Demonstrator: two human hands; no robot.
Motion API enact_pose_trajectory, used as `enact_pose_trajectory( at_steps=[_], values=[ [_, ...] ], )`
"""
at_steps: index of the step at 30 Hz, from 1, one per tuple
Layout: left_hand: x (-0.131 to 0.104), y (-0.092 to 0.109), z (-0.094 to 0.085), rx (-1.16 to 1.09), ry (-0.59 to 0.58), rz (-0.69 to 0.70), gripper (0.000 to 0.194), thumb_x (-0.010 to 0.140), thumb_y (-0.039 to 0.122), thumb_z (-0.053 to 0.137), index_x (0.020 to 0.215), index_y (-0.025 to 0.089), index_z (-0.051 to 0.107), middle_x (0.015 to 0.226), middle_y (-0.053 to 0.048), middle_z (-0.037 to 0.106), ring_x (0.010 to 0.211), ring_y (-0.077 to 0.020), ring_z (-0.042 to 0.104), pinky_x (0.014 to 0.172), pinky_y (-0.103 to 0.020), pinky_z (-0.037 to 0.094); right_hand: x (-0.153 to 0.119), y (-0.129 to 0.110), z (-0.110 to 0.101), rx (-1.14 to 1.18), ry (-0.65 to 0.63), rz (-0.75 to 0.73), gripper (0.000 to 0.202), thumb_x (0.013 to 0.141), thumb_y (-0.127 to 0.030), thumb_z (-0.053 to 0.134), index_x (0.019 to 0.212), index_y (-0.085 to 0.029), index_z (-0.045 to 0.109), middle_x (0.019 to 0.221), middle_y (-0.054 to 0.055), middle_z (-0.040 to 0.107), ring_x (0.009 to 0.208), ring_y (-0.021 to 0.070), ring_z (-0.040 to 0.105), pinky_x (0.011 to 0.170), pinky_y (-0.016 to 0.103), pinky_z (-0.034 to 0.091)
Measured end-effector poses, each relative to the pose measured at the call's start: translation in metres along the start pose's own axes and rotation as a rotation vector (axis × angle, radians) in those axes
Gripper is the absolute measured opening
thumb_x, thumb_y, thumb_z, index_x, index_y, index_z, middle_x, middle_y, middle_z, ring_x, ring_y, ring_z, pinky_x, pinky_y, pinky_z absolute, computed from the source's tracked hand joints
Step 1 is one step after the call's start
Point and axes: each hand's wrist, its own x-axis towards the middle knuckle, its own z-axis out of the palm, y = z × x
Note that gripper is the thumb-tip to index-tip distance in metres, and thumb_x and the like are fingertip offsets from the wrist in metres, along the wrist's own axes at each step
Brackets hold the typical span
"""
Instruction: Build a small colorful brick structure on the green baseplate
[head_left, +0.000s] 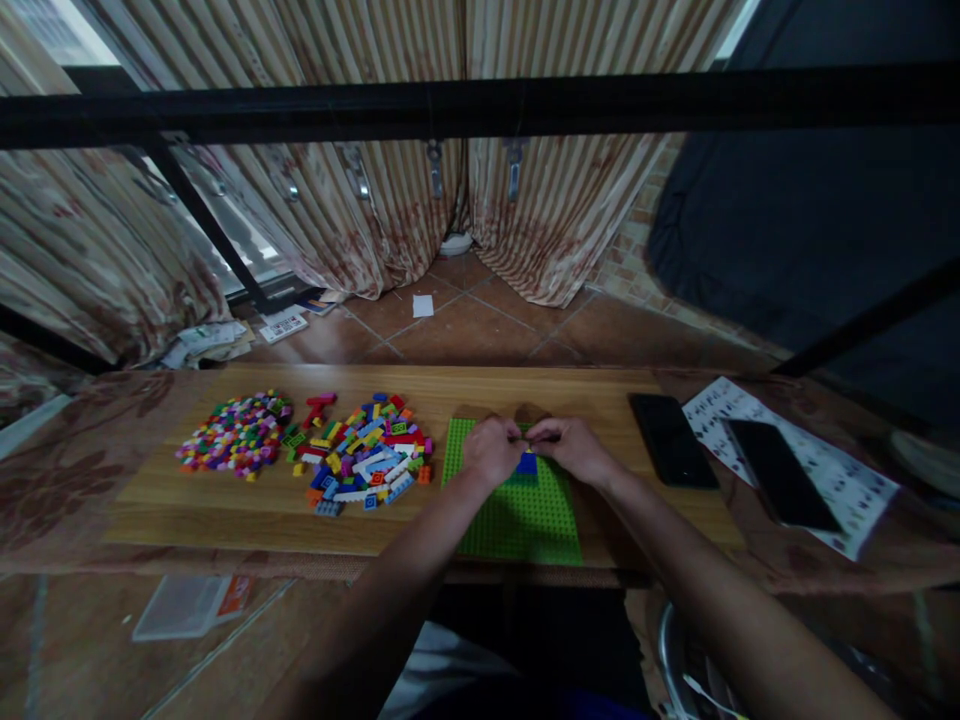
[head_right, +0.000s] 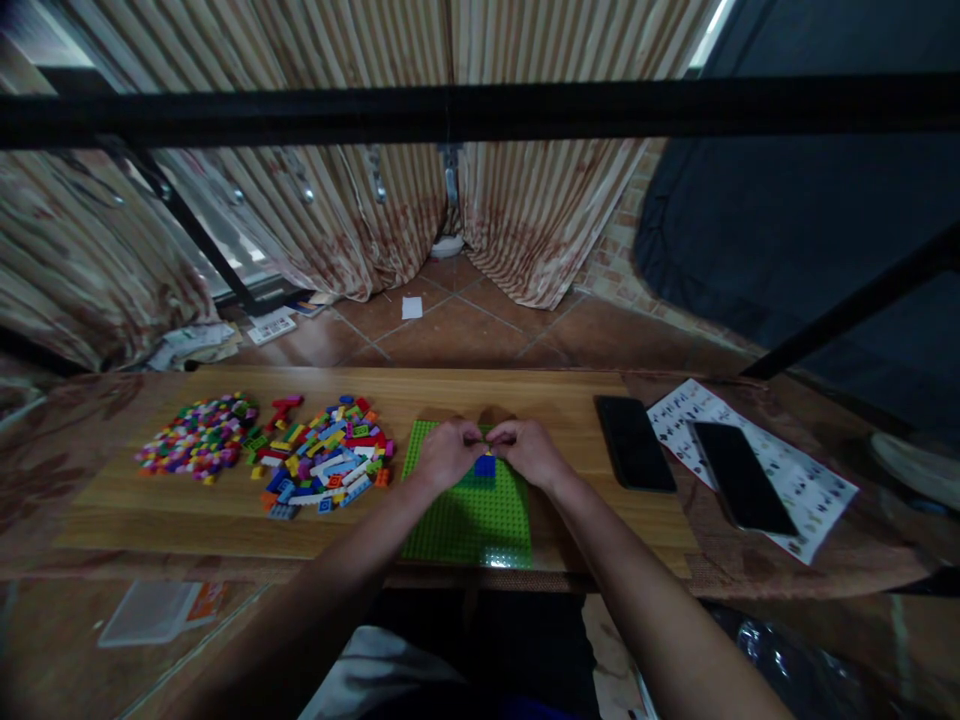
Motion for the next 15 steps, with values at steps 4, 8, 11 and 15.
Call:
enact_pose_trajectory(
  at_steps=[4, 8, 11, 15],
  values=[
    [0.0032, 0.0028, 0.0010, -0.004, -0.021, -0.042, 0.012, 0.075, 0.026, 0.064, 0.082, 0.025, 0.073, 0.087, -0.001, 0.074, 0.085, -0.0180, 0.067, 0.077, -0.026, 0.049, 0.0072, 0.0012, -0.0011, -0.029, -0.007, 0.025, 0.017, 0.061, -0.014, 0.069, 0.077, -0.020, 0.073, 0.071, 0.000, 0.072, 0.068, 0.0157, 0.065, 0.067, 0.027, 0.050],
    [0.0076, 0.0055, 0.0000, -0.012, -0.041, -0.090, 0.012, 0.071, 0.021, 0.065, 0.079, 0.022, 0.073, 0.086, -0.004, 0.074, 0.086, -0.0199, 0.067, 0.076, -0.027, 0.050, 0.0102, -0.0026, -0.0018, -0.062, 0.018, 0.048, 0.018, 0.057, -0.011, 0.069, 0.071, -0.022, 0.073, 0.064, -0.001, 0.070, 0.062, 0.0151, 0.063, 0.062, 0.026, 0.048],
    [0.0079, 0.0078, -0.0007, -0.028, -0.041, -0.107, 0.013, 0.069, 0.016, 0.065, 0.078, 0.021, 0.074, 0.084, -0.005, 0.074, 0.086, -0.0204, 0.067, 0.078, -0.028, 0.050, 0.0082, -0.0066, -0.0003, -0.064, 0.063, 0.052, 0.018, 0.054, -0.009, 0.069, 0.066, -0.022, 0.073, 0.061, -0.002, 0.070, 0.060, 0.0157, 0.063, 0.060, 0.026, 0.048],
    [0.0029, 0.0107, -0.0018, -0.087, -0.016, -0.095, 0.012, 0.068, 0.014, 0.066, 0.074, 0.020, 0.074, 0.081, -0.004, 0.074, 0.085, -0.0199, 0.068, 0.080, -0.027, 0.050, 0.0015, -0.0068, 0.0045, -0.005, 0.162, 0.044, 0.018, 0.056, -0.012, 0.069, 0.071, -0.021, 0.073, 0.066, 0.000, 0.072, 0.064, 0.0175, 0.066, 0.064, 0.028, 0.051]
  ],
)
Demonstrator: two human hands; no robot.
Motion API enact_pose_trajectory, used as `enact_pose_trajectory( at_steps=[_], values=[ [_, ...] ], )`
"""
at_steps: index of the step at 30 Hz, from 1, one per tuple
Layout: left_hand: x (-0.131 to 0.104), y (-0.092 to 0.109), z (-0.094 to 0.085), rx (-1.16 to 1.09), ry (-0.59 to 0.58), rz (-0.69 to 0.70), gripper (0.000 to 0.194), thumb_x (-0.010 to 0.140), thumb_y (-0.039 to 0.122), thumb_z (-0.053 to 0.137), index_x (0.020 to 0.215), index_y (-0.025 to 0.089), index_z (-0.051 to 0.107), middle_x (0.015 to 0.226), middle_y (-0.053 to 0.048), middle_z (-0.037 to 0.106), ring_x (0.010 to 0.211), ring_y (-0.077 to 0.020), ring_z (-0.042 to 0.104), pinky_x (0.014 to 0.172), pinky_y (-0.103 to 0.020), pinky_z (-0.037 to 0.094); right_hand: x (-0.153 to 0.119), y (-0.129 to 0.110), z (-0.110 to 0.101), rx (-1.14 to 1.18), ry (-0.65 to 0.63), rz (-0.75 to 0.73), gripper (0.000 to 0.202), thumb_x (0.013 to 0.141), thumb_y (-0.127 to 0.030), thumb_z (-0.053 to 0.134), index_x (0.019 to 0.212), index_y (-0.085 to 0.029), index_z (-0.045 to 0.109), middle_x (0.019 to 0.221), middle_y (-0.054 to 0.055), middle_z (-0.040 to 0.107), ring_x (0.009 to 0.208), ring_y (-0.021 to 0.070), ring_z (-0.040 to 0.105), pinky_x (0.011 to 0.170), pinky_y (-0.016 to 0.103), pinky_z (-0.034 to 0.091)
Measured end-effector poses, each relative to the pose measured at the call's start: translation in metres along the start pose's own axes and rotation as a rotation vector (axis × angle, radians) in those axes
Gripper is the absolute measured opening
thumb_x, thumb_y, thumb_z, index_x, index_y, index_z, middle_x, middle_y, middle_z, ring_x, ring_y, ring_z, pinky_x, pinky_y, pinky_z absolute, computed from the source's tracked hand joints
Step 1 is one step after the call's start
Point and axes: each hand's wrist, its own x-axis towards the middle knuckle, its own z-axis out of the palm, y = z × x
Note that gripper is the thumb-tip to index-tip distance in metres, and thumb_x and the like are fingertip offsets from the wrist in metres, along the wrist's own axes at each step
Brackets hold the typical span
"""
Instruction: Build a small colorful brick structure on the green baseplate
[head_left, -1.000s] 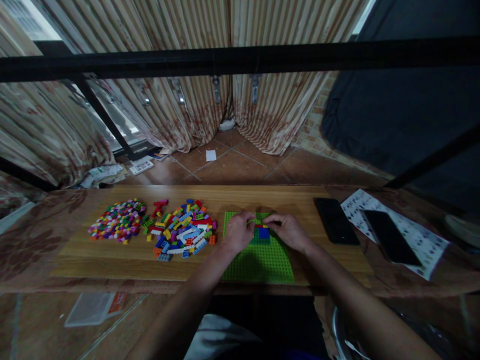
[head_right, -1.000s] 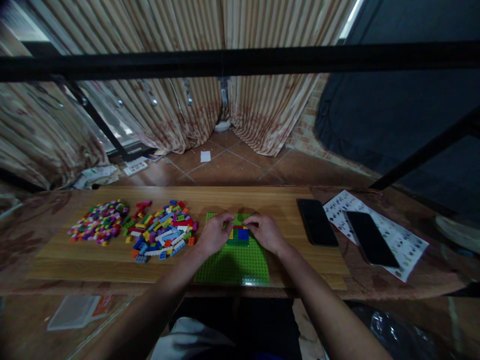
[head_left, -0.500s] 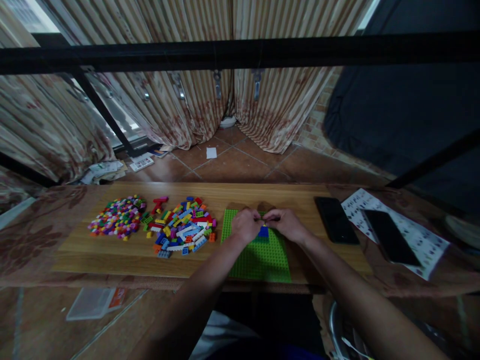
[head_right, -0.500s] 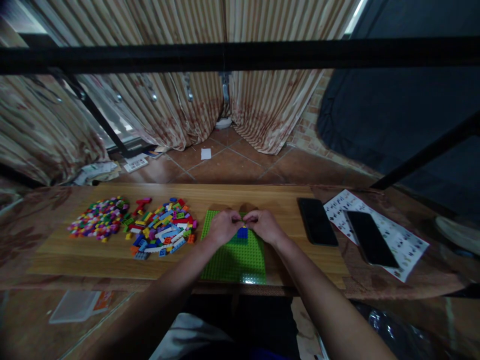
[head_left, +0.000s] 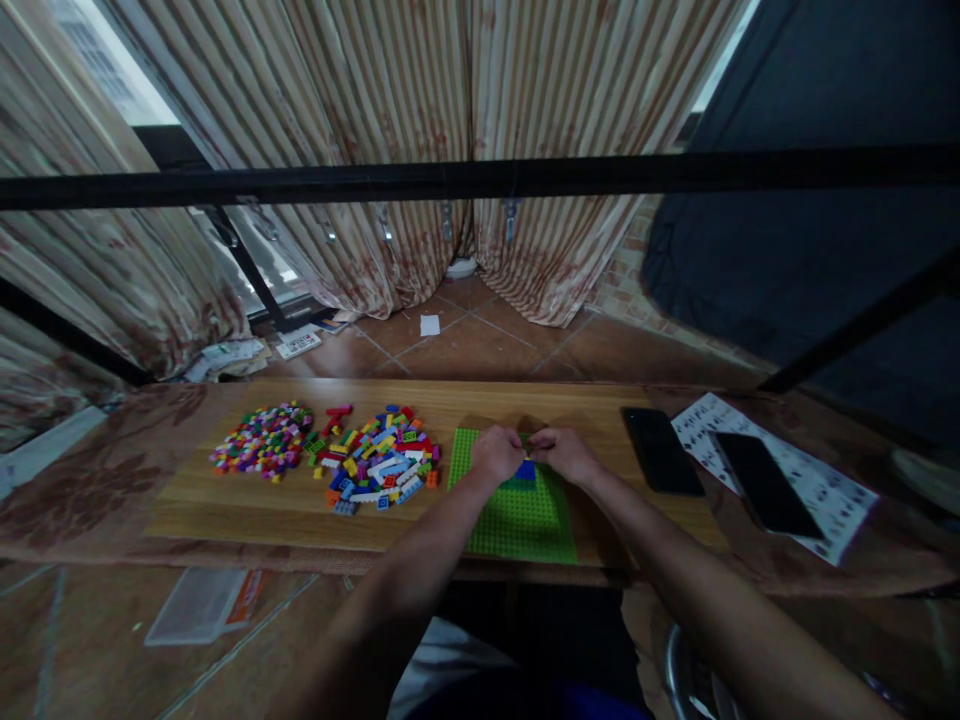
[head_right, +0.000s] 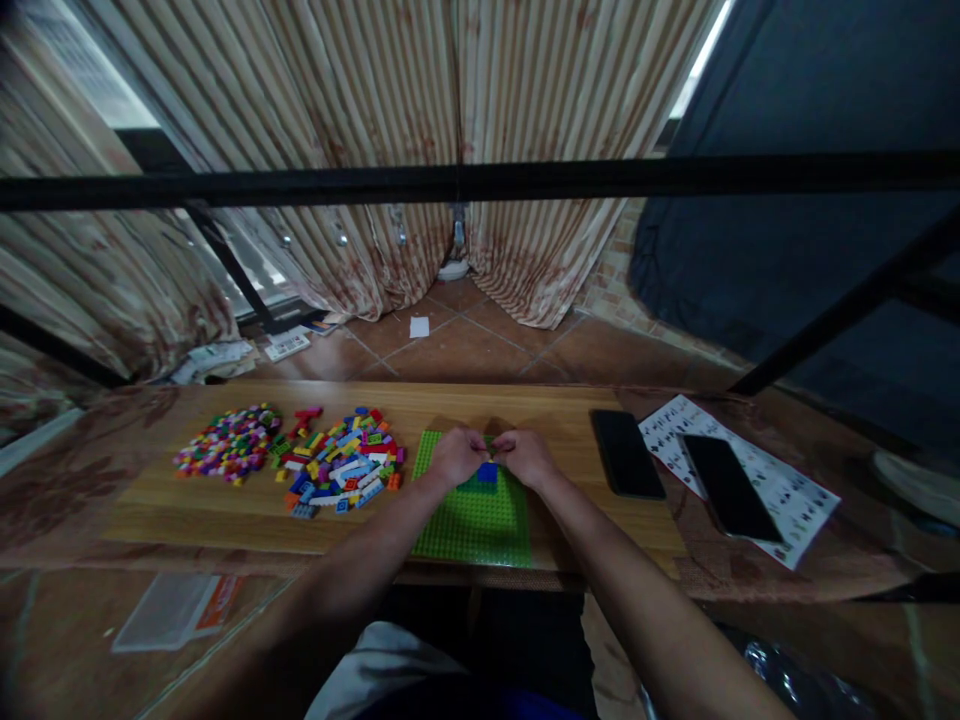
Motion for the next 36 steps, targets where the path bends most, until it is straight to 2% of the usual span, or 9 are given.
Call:
enact_pose_trajectory(
  at_steps=[4, 7, 10, 12, 13, 16, 19, 25, 36],
  values=[
    [-0.005, -0.006, -0.009, -0.124, 0.040, 0.025, 0.012, 0.076, 0.018, 0.062, 0.079, 0.022, 0.074, 0.084, -0.002, 0.074, 0.087, -0.0176, 0.067, 0.083, -0.026, 0.049, -0.013, 0.008, -0.002, 0.100, 0.167, -0.007, 0.024, 0.069, -0.028, 0.064, 0.090, -0.019, 0.072, 0.088, 0.006, 0.075, 0.082, 0.0203, 0.069, 0.077, 0.034, 0.054],
    [-0.010, -0.021, -0.022, -0.261, 0.115, 0.018, 0.023, 0.087, 0.024, 0.050, 0.092, 0.021, 0.072, 0.095, -0.004, 0.074, 0.094, -0.0175, 0.066, 0.087, -0.028, 0.049, -0.033, 0.017, -0.008, 0.144, 0.316, 0.009, 0.035, 0.078, -0.040, 0.056, 0.101, -0.017, 0.068, 0.101, 0.010, 0.073, 0.092, 0.0230, 0.068, 0.086, 0.040, 0.052],
    [-0.025, -0.042, -0.027, -0.416, 0.191, -0.004, 0.033, 0.094, 0.030, 0.038, 0.108, 0.019, 0.066, 0.107, -0.007, 0.071, 0.100, -0.0172, 0.065, 0.090, -0.030, 0.049, -0.062, 0.030, -0.009, 0.150, 0.428, 0.041, 0.040, 0.080, -0.047, 0.055, 0.102, -0.015, 0.067, 0.106, 0.014, 0.071, 0.099, 0.0265, 0.066, 0.093, 0.048, 0.048],
    [-0.041, -0.053, -0.021, -0.517, 0.219, -0.024, 0.040, 0.096, 0.037, 0.033, 0.116, 0.018, 0.062, 0.115, -0.010, 0.068, 0.105, -0.0176, 0.064, 0.092, -0.031, 0.050, -0.080, 0.037, -0.004, 0.188, 0.505, 0.059, 0.042, 0.079, -0.050, 0.057, 0.103, -0.017, 0.067, 0.107, 0.014, 0.071, 0.101, 0.0279, 0.064, 0.095, 0.049, 0.047],
    [-0.049, -0.056, -0.015, -0.592, 0.234, -0.036, 0.044, 0.097, 0.039, 0.029, 0.122, 0.017, 0.058, 0.122, -0.011, 0.065, 0.109, -0.0174, 0.063, 0.094, -0.031, 0.049, -0.087, 0.039, 0.000, 0.206, 0.485, 0.066, 0.044, 0.079, -0.052, 0.057, 0.105, -0.017, 0.066, 0.109, 0.014, 0.070, 0.104, 0.0283, 0.064, 0.095, 0.050, 0.046],
    [-0.067, -0.057, 0.004, -1.093, 0.234, -0.059, 0.053, 0.096, 0.052, 0.031, 0.128, 0.017, 0.053, 0.132, -0.014, 0.058, 0.120, -0.0206, 0.056, 0.103, -0.037, 0.043, -0.098, 0.034, 0.015, 0.340, 0.455, 0.074, 0.049, 0.081, -0.054, 0.057, 0.115, -0.020, 0.062, 0.118, 0.013, 0.067, 0.110, 0.0274, 0.062, 0.099, 0.049, 0.045],
    [-0.068, -0.048, 0.016, -1.288, 0.204, -0.035, 0.057, 0.095, 0.058, 0.027, 0.133, 0.020, 0.048, 0.138, -0.012, 0.053, 0.128, -0.0198, 0.049, 0.110, -0.038, 0.035, -0.090, 0.014, 0.028, 0.581, 0.427, 0.044, 0.054, 0.084, -0.056, 0.052, 0.127, -0.022, 0.054, 0.130, 0.011, 0.060, 0.118, 0.0252, 0.057, 0.103, 0.046, 0.043],
    [-0.053, -0.036, 0.026, -1.339, 0.202, 0.022, 0.054, 0.097, 0.054, 0.024, 0.139, 0.025, 0.041, 0.145, -0.009, 0.046, 0.134, -0.0166, 0.042, 0.115, -0.038, 0.028, -0.065, -0.015, 0.046, 0.822, 0.392, 0.069, 0.070, 0.087, -0.065, 0.038, 0.142, -0.023, 0.037, 0.144, 0.011, 0.046, 0.133, 0.0225, 0.043, 0.112, 0.045, 0.032],
    [-0.044, -0.036, 0.040, -1.227, 0.263, 0.112, 0.057, 0.092, 0.062, 0.033, 0.137, 0.028, 0.043, 0.147, -0.005, 0.042, 0.137, -0.0187, 0.037, 0.116, -0.037, 0.027, -0.061, -0.012, 0.056, 0.746, 0.281, -0.013, 0.073, 0.089, -0.068, 0.021, 0.150, -0.027, 0.017, 0.153, 0.008, 0.032, 0.140, 0.0173, 0.030, 0.115, 0.042, 0.025]
  ],
)
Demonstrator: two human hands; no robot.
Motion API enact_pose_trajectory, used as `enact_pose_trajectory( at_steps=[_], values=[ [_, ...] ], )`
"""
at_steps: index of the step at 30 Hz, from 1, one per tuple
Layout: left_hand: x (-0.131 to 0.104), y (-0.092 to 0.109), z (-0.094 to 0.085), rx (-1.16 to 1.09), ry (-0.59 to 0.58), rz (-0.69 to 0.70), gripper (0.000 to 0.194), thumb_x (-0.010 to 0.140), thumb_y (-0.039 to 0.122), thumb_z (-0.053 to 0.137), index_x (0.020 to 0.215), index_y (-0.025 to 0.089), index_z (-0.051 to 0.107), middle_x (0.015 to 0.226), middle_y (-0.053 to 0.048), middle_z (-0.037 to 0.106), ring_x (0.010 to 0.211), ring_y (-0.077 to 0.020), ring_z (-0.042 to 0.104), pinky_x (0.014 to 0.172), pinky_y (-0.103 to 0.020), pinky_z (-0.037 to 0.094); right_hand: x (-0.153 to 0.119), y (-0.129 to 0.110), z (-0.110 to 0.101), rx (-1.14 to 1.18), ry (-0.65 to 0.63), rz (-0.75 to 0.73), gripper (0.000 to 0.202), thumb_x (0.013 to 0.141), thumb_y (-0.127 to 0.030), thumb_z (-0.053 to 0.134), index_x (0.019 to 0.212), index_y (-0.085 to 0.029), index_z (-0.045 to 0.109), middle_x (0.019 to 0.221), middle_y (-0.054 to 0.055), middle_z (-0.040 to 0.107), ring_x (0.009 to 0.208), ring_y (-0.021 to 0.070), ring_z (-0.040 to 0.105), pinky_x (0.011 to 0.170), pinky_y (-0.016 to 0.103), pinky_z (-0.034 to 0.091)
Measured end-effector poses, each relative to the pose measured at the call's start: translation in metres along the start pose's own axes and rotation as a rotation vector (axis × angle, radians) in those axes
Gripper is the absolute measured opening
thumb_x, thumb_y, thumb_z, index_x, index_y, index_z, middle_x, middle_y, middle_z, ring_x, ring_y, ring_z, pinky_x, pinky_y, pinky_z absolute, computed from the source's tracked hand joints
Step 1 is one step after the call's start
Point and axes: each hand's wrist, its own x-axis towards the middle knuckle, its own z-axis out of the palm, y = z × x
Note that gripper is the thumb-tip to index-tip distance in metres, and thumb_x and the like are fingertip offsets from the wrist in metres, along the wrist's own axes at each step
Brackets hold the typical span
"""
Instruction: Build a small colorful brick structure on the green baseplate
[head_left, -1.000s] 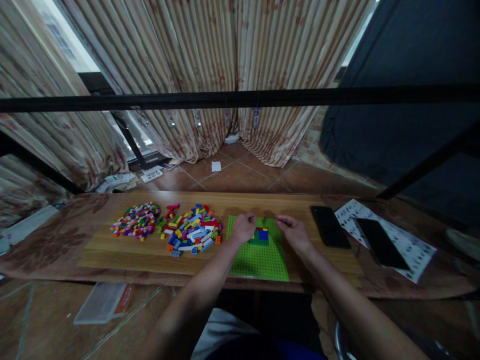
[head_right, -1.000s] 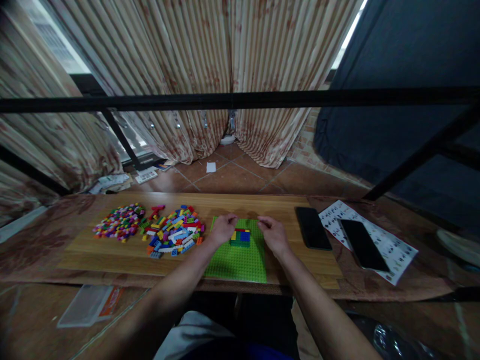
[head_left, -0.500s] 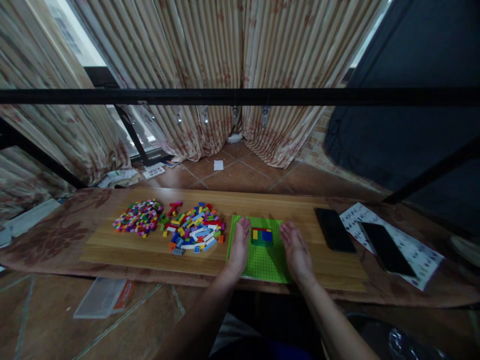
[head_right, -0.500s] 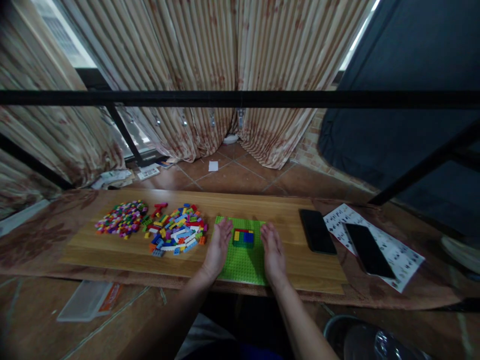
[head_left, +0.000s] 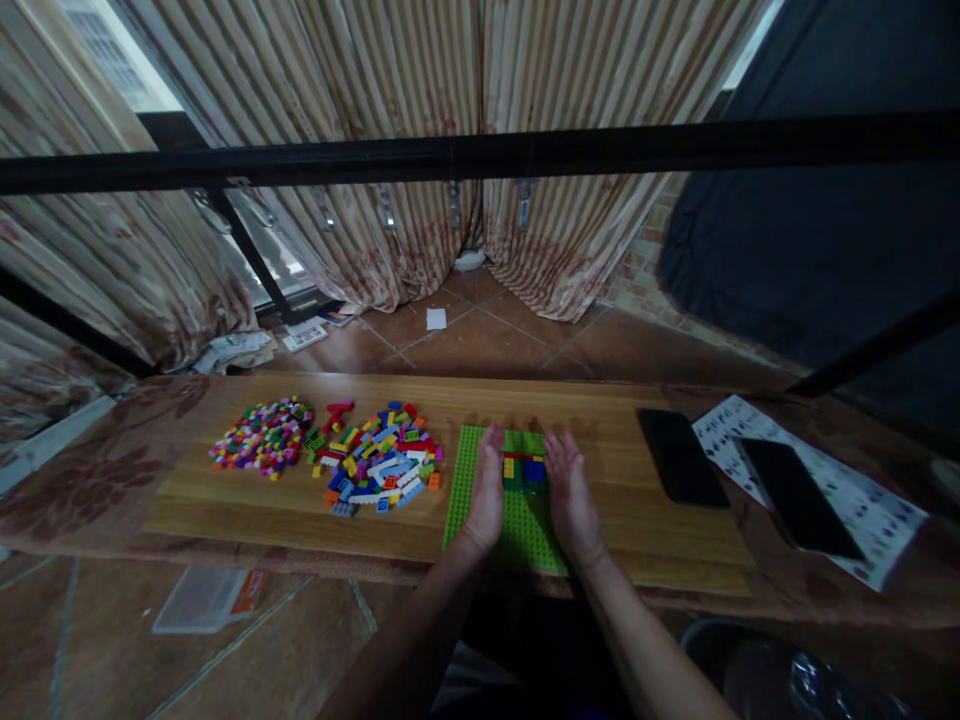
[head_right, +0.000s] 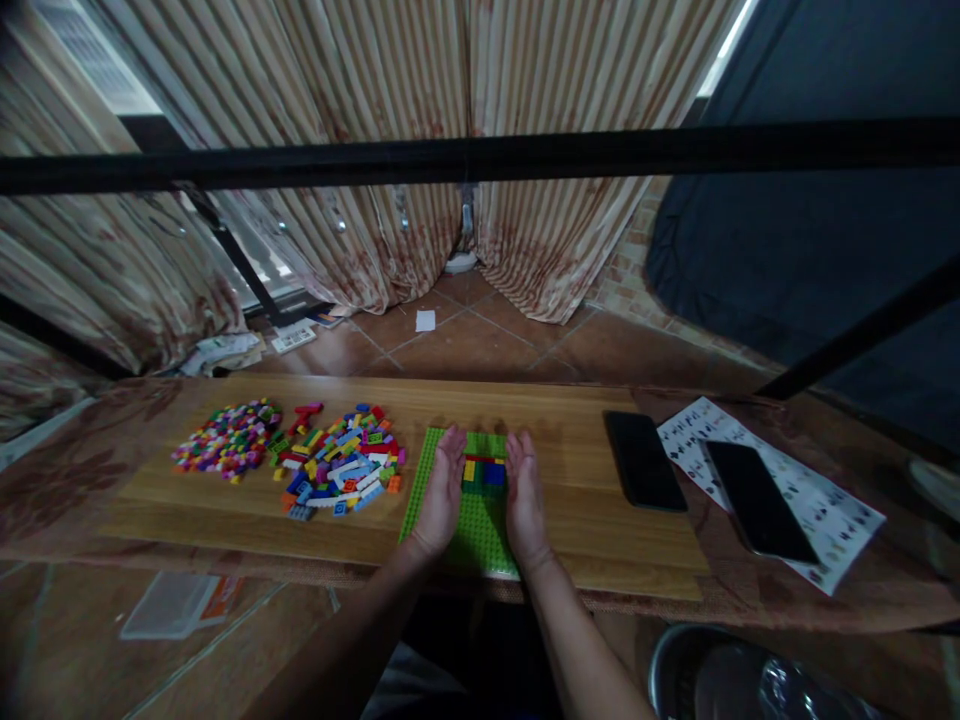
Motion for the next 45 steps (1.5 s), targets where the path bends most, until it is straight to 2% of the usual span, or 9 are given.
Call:
enact_pose_trajectory(
  at_steps=[10, 19, 24, 30, 36, 38, 40, 42, 45],
  values=[
    [0.001, -0.012, -0.003, 0.057, -0.064, 0.056, 0.059, 0.093, 0.061, 0.031, 0.139, 0.025, 0.040, 0.149, -0.006, 0.039, 0.140, -0.0193, 0.032, 0.118, -0.036, 0.022, -0.003, 0.006, -0.003, 0.072, -0.065, -0.006, 0.063, 0.093, -0.060, 0.032, 0.147, -0.030, 0.023, 0.155, 0.003, 0.028, 0.142, 0.0165, 0.025, 0.119, 0.043, 0.013],
    [0.001, -0.009, -0.003, 0.119, -0.074, 0.024, 0.061, 0.090, 0.062, 0.040, 0.137, 0.023, 0.043, 0.148, -0.008, 0.041, 0.139, -0.0221, 0.034, 0.117, -0.038, 0.025, -0.001, 0.016, -0.009, -0.113, -0.089, -0.056, 0.063, 0.092, -0.061, 0.030, 0.147, -0.032, 0.023, 0.154, 0.002, 0.031, 0.141, 0.0178, 0.028, 0.117, 0.044, 0.020],
    [0.002, -0.004, -0.001, 0.110, -0.069, -0.002, 0.058, 0.090, 0.059, 0.042, 0.135, 0.022, 0.045, 0.148, -0.009, 0.040, 0.138, -0.0213, 0.035, 0.117, -0.037, 0.024, 0.004, 0.013, -0.007, -0.097, -0.085, -0.016, 0.067, 0.090, -0.062, 0.036, 0.146, -0.027, 0.025, 0.154, 0.006, 0.031, 0.140, 0.0177, 0.030, 0.117, 0.042, 0.020],
    [0.005, -0.002, -0.002, 0.053, 0.011, 0.003, 0.057, 0.092, 0.059, 0.038, 0.132, 0.021, 0.048, 0.144, -0.010, 0.047, 0.134, -0.0198, 0.041, 0.113, -0.036, 0.031, 0.008, 0.004, -0.008, -0.101, -0.027, 0.012, 0.071, 0.088, -0.065, 0.035, 0.145, -0.023, 0.027, 0.151, 0.010, 0.036, 0.139, 0.0191, 0.034, 0.115, 0.042, 0.025],
    [0.001, 0.021, -0.024, 0.099, 0.105, 0.053, 0.055, 0.092, 0.058, 0.037, 0.128, 0.020, 0.051, 0.138, -0.011, 0.053, 0.129, -0.0205, 0.048, 0.108, -0.036, 0.037, -0.009, -0.021, -0.038, -0.389, 0.211, -0.076, 0.060, 0.088, -0.057, 0.045, 0.136, -0.021, 0.045, 0.140, 0.011, 0.050, 0.130, 0.0239, 0.045, 0.111, 0.044, 0.032],
    [-0.009, 0.029, -0.034, 0.197, 0.106, 0.058, 0.051, 0.094, 0.055, 0.035, 0.125, 0.019, 0.053, 0.134, -0.011, 0.055, 0.125, -0.0216, 0.051, 0.106, -0.038, 0.040, -0.025, -0.022, -0.051, -0.520, 0.191, -0.110, 0.057, 0.088, -0.054, 0.045, 0.135, -0.021, 0.046, 0.139, 0.012, 0.051, 0.128, 0.0253, 0.047, 0.109, 0.046, 0.035],
    [-0.023, 0.034, -0.043, 0.430, 0.074, 0.080, 0.044, 0.093, 0.048, 0.041, 0.124, 0.020, 0.054, 0.131, -0.010, 0.057, 0.123, -0.0227, 0.052, 0.105, -0.040, 0.040, -0.044, -0.019, -0.059, -0.669, 0.126, -0.159, 0.054, 0.088, -0.051, 0.049, 0.133, -0.022, 0.049, 0.135, 0.012, 0.054, 0.126, 0.0263, 0.048, 0.107, 0.049, 0.036],
    [-0.039, 0.036, -0.050, 0.724, -0.026, 0.194, 0.038, 0.090, 0.037, 0.051, 0.124, 0.020, 0.055, 0.129, -0.010, 0.057, 0.123, -0.0244, 0.050, 0.106, -0.043, 0.039, -0.061, -0.015, -0.061, -0.815, 0.047, -0.239, 0.047, 0.088, -0.047, 0.050, 0.129, -0.023, 0.053, 0.134, 0.011, 0.053, 0.126, 0.0264, 0.046, 0.107, 0.050, 0.036],
    [-0.054, 0.037, -0.056, 1.028, -0.229, 0.371, 0.031, 0.086, 0.025, 0.054, 0.116, 0.020, 0.060, 0.130, -0.010, 0.053, 0.121, -0.0255, 0.049, 0.106, -0.045, 0.039, -0.076, -0.013, -0.056, -0.954, -0.038, -0.349, 0.036, 0.091, -0.041, 0.047, 0.120, -0.023, 0.061, 0.136, 0.010, 0.049, 0.126, 0.0261, 0.044, 0.106, 0.050, 0.037]
  ],
)
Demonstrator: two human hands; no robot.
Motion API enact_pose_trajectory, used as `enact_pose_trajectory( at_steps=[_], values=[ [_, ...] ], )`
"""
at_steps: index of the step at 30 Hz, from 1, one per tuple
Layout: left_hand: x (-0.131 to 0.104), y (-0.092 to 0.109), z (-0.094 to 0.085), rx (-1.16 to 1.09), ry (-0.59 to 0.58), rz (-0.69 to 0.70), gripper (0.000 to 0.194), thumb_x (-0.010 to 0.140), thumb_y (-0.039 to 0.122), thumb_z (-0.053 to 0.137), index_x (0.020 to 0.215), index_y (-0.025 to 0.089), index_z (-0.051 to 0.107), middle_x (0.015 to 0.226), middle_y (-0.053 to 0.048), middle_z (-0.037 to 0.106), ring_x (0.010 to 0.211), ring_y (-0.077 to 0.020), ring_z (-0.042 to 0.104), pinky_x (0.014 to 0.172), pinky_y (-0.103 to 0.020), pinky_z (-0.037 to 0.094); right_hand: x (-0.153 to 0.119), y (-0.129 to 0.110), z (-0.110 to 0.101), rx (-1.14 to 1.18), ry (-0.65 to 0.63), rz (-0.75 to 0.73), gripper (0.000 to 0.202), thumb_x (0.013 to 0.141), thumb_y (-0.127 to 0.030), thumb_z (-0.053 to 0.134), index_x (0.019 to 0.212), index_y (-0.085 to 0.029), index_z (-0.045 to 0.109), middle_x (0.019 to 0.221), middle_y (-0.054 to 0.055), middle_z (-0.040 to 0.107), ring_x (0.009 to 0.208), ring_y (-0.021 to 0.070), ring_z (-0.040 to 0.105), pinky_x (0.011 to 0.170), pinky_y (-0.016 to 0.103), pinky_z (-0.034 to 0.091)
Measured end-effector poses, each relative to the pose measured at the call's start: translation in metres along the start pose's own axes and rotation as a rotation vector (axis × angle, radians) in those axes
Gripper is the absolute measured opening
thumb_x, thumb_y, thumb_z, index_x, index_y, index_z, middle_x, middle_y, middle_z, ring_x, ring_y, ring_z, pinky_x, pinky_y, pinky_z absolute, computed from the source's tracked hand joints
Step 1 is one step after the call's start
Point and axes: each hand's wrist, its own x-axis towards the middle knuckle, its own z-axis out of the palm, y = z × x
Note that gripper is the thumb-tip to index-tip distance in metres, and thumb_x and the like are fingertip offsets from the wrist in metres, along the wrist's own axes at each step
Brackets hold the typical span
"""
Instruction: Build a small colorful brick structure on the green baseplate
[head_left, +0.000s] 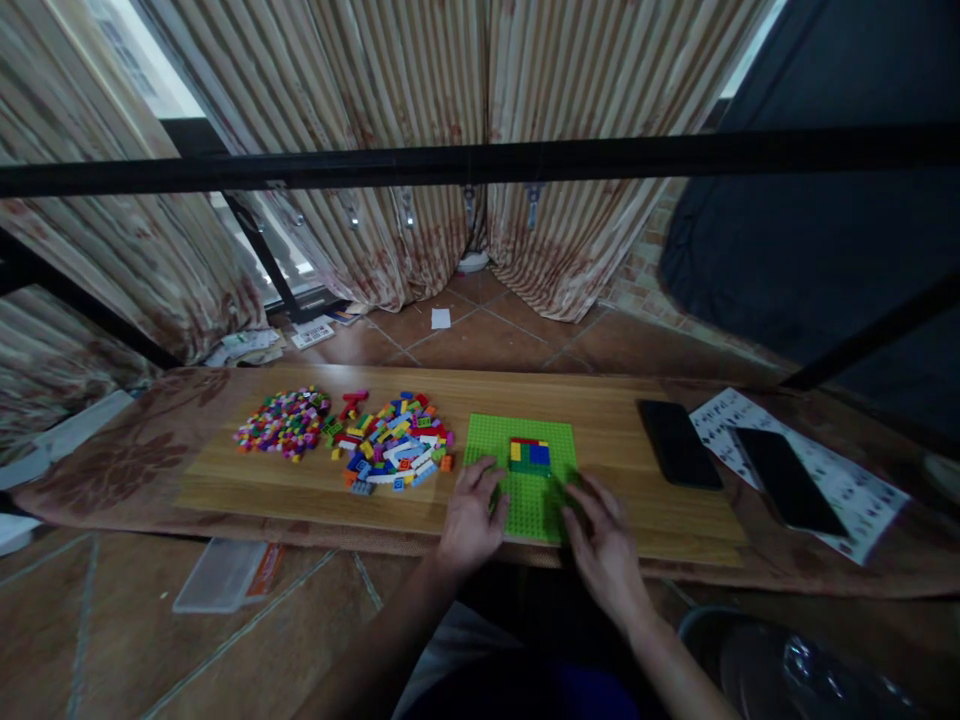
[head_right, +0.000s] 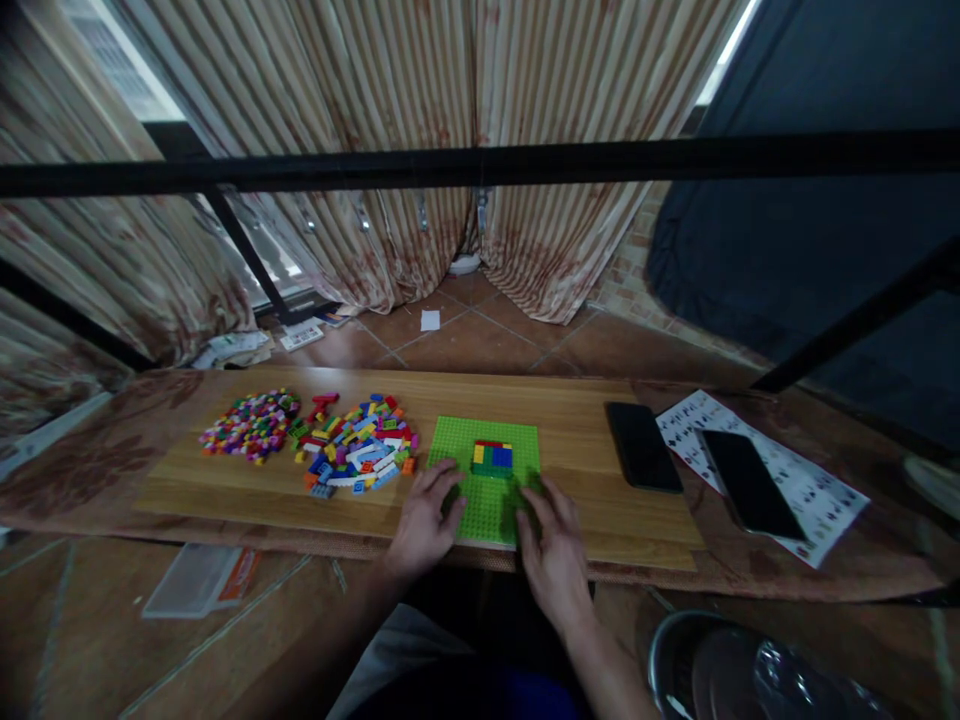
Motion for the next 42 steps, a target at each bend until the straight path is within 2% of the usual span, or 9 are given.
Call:
enact_pose_trajectory(
  at_steps=[5, 12, 23, 32, 42],
  values=[
    [0.003, 0.003, 0.001, 0.195, -0.161, 0.126, 0.028, 0.087, 0.022, 0.052, 0.112, 0.023, 0.065, 0.122, -0.008, 0.053, 0.112, -0.0246, 0.049, 0.100, -0.044, 0.042, 0.008, -0.014, 0.005, -0.108, -0.039, -0.120, 0.030, 0.094, -0.035, 0.045, 0.111, -0.024, 0.068, 0.134, 0.011, 0.047, 0.121, 0.0270, 0.045, 0.100, 0.050, 0.042],
    [0.011, 0.003, 0.001, 0.270, -0.264, 0.160, 0.034, 0.090, 0.025, 0.048, 0.121, 0.030, 0.062, 0.113, -0.007, 0.052, 0.105, -0.0242, 0.047, 0.094, -0.043, 0.042, 0.014, -0.019, 0.015, -0.249, -0.054, -0.178, 0.029, 0.093, -0.032, 0.047, 0.111, -0.028, 0.069, 0.137, 0.011, 0.041, 0.123, 0.0294, 0.040, 0.098, 0.051, 0.042],
    [0.015, -0.003, 0.004, 0.317, -0.251, 0.159, 0.031, 0.094, 0.027, 0.044, 0.118, 0.031, 0.064, 0.112, -0.006, 0.054, 0.104, -0.0232, 0.047, 0.090, -0.040, 0.042, 0.016, -0.012, 0.021, -0.288, -0.050, -0.140, 0.029, 0.093, -0.034, 0.047, 0.112, -0.030, 0.068, 0.138, 0.010, 0.041, 0.122, 0.0296, 0.041, 0.096, 0.051, 0.041],
    [0.018, 0.000, 0.005, 0.389, -0.254, 0.132, 0.029, 0.092, 0.026, 0.048, 0.115, 0.032, 0.065, 0.109, -0.006, 0.056, 0.099, -0.0240, 0.048, 0.086, -0.041, 0.042, 0.018, -0.013, 0.020, -0.331, -0.065, -0.123, 0.029, 0.092, -0.034, 0.048, 0.112, -0.031, 0.069, 0.136, 0.011, 0.045, 0.119, 0.0300, 0.043, 0.094, 0.050, 0.042],
    [0.017, -0.013, 0.006, 0.258, -0.199, 0.149, 0.031, 0.091, 0.019, 0.046, 0.111, 0.026, 0.068, 0.106, -0.007, 0.056, 0.099, -0.0221, 0.049, 0.089, -0.040, 0.046, 0.021, -0.005, 0.016, -0.300, -0.072, -0.147, 0.029, 0.093, -0.035, 0.046, 0.111, -0.032, 0.069, 0.135, 0.009, 0.047, 0.119, 0.0287, 0.044, 0.093, 0.050, 0.043]
  ],
)
